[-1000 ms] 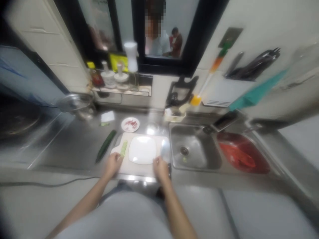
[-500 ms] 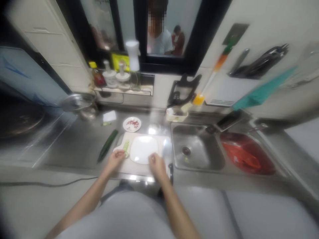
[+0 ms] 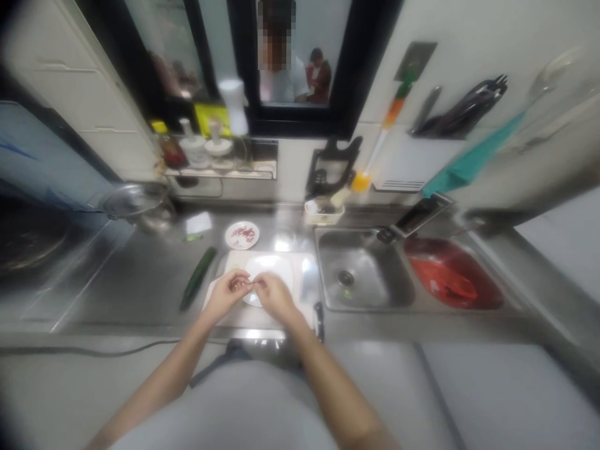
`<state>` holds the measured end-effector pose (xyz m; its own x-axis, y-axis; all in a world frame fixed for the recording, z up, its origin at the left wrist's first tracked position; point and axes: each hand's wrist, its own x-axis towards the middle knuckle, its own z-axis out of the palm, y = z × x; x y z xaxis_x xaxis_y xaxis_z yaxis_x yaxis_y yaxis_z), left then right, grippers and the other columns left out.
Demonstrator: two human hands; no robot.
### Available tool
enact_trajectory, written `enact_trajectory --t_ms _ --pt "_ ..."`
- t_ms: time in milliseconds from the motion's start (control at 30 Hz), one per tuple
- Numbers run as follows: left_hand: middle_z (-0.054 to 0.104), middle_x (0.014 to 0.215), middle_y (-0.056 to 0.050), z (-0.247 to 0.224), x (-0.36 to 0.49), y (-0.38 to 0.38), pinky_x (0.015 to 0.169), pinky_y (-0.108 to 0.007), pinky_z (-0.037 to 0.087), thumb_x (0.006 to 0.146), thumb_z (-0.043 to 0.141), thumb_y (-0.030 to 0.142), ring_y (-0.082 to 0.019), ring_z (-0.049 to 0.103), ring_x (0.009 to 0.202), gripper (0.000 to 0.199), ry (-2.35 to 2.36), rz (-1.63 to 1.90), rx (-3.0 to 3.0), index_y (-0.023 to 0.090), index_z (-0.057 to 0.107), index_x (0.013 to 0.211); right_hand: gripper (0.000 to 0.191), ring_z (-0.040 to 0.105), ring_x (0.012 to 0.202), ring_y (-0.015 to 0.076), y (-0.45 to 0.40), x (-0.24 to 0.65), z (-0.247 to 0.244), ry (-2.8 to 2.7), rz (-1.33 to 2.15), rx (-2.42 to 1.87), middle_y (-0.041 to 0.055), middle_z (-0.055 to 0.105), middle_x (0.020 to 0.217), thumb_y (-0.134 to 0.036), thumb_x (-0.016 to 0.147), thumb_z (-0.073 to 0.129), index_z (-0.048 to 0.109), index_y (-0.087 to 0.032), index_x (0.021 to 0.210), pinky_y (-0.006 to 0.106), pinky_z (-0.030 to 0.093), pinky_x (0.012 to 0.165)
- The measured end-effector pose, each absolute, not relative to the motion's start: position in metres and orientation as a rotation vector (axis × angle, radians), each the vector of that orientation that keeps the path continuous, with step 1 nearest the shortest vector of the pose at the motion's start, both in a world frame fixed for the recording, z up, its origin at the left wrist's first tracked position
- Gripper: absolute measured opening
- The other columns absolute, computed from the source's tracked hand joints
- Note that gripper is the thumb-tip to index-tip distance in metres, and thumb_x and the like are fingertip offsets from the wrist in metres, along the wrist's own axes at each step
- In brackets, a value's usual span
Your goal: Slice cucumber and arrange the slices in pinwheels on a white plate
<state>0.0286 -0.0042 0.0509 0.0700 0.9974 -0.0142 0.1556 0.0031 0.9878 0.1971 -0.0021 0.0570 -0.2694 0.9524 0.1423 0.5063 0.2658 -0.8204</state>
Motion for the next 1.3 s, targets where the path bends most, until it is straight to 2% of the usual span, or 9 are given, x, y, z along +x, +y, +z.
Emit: enact_trajectory --t_ms 167,267,367,467,567,700,1000,1300 --pt "0.060 0.064 0.002 0.050 0.035 -0.007 0.054 -0.019 0.036 0.065 0.076 0.046 -0.008 0.051 0.056 0.038 1.302 1.048 0.929 0.017 0.057 0.082 0.013 0.058 0.081 0.0160 -0.002 0.204 0.050 -1.790 0.834 -1.340 0.0036 0.065 0.085 -0.023 0.088 0.050 0.063 -0.019 0.086 0.029 0.044 0.077" --pt "0.062 0.067 0.001 0.050 0.039 -0.008 0.047 -0.016 0.031 0.068 0.072 0.050 -0.006 0.050 0.053 0.040 1.177 0.877 0.660 0.017 0.055 0.084 0.014 0.058 0.083 0.0161 -0.003 0.207 0.050 -1.782 0.814 -1.320 0.0037 0.066 0.087 -0.024 0.089 0.049 0.063 -0.019 0.088 0.029 0.044 0.078" --pt "0.065 0.075 -0.001 0.052 0.043 -0.005 0.047 -0.015 0.033 0.068 0.075 0.043 -0.006 0.054 0.056 0.040 1.072 0.821 0.523 0.018 0.056 0.092 0.015 0.058 0.084 0.0163 -0.003 0.209 0.050 -1.812 0.792 -1.296 0.0037 0.065 0.088 -0.024 0.090 0.049 0.063 -0.020 0.089 0.029 0.044 0.080" --pt "0.064 0.074 -0.001 0.055 0.046 0.000 0.047 -0.015 0.035 0.063 0.079 0.030 -0.006 0.055 0.057 0.041 1.049 0.853 0.472 0.017 0.056 0.095 0.016 0.057 0.086 0.0168 -0.004 0.212 0.051 -1.859 0.758 -1.286 0.0037 0.065 0.088 -0.024 0.091 0.048 0.063 -0.021 0.089 0.030 0.043 0.081" --pt "0.063 0.072 0.000 0.055 0.047 0.005 0.044 -0.014 0.033 0.061 0.079 0.025 -0.006 0.054 0.057 0.045 1.043 0.876 0.479 0.018 0.056 0.099 0.016 0.056 0.086 0.0171 -0.003 0.214 0.050 -1.899 0.738 -1.292 0.0041 0.064 0.088 -0.024 0.092 0.047 0.063 -0.021 0.089 0.031 0.043 0.082" --pt "0.062 0.073 0.001 0.048 0.045 0.011 0.042 -0.014 0.030 0.059 0.080 0.026 -0.007 0.055 0.058 0.047 1.067 0.878 0.587 0.019 0.057 0.100 0.017 0.056 0.086 0.0175 -0.001 0.217 0.049 -1.942 0.718 -1.306 0.0048 0.064 0.089 -0.024 0.092 0.046 0.063 -0.020 0.091 0.031 0.043 0.082" --pt "0.063 0.069 0.002 0.033 0.044 0.023 0.050 -0.016 0.033 0.060 0.078 0.035 -0.007 0.055 0.057 0.049 1.174 0.861 0.862 0.019 0.057 0.102 0.016 0.056 0.087 0.0162 0.007 0.222 0.045 -2.045 0.739 -1.336 0.0049 0.063 0.091 -0.026 0.093 0.049 0.063 -0.019 0.092 0.028 0.042 0.081" --pt "0.058 0.061 0.008 -0.005 0.056 0.046 0.059 -0.020 0.040 0.062 0.072 0.026 -0.009 0.056 0.059 0.037 1.211 0.981 1.006 0.020 0.051 0.092 0.018 0.056 0.079 0.0145 0.036 0.221 0.010 -2.080 0.843 -1.540 0.0042 0.066 0.087 -0.023 0.092 0.049 0.064 -0.016 0.089 0.024 0.039 0.074"
